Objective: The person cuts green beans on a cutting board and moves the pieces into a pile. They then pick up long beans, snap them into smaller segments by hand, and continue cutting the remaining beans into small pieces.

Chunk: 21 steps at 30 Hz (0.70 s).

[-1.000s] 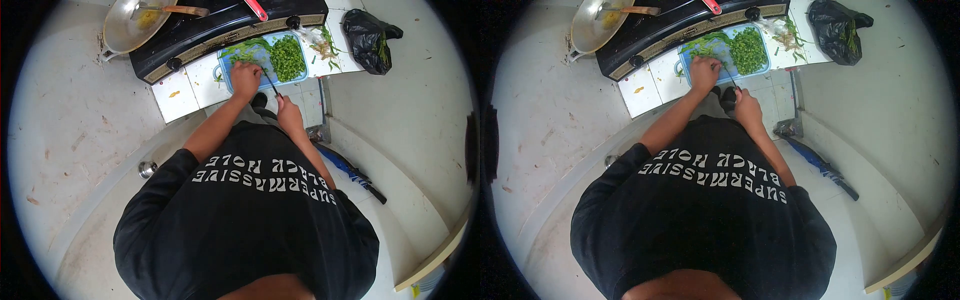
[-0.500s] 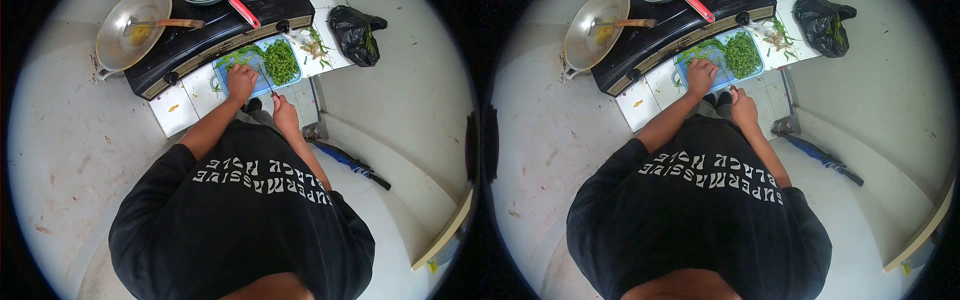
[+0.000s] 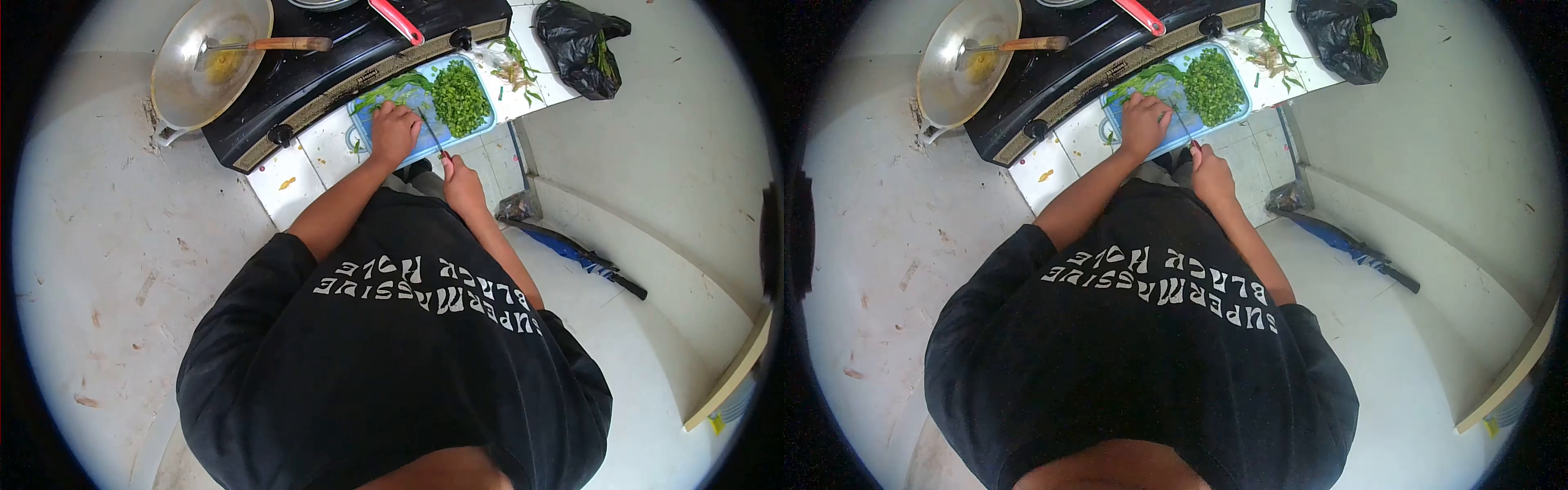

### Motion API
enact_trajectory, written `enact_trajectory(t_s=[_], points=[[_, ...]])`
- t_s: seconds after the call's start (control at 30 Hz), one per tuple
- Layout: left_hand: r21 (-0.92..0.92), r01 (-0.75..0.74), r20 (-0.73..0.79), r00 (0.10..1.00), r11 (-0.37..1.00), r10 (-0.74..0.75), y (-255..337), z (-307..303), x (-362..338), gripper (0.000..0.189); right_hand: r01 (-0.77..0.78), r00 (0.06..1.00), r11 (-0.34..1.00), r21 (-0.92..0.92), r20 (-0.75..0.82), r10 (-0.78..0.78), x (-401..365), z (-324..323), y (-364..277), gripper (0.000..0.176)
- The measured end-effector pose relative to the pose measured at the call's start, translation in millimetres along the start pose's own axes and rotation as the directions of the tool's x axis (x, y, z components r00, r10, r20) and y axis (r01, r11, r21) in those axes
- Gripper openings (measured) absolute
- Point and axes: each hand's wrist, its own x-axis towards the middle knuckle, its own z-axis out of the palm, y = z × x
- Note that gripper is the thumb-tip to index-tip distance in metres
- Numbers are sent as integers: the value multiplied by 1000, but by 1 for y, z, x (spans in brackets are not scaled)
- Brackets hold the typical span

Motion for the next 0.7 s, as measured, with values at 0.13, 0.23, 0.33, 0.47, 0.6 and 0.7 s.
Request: enact_trajectory(t_s=[0.13, 0.23, 0.33, 0.47, 0.6, 0.7], points=[[-18, 39, 52, 998, 999, -38, 4, -8, 6, 7, 18, 1000, 999, 36, 1, -18, 2, -3, -6, 38], [-6, 78, 44, 996, 997, -77, 7, -9, 7, 7, -41, 999, 999, 22, 24, 41, -11, -3, 0, 38], [-4, 84, 48, 995, 996, -84, 6, -10, 5, 7, -51, 999, 998, 37, -10, 52, -15, -4, 6, 37], [-20, 2, 7, 1000, 1000, -2, 6, -11, 2, 7, -62, 990, 996, 69, -122, 70, -5, -3, 3, 37], [-81, 30, -26, 999, 996, -32, 3, -11, -7, 7, -1, 995, 996, 90, -101, 10, -14, -5, -3, 38], [-99, 61, -20, 998, 993, -63, 3, -9, -6, 12, 5, 998, 997, 80, -61, 0, -17, 1, -4, 38]])
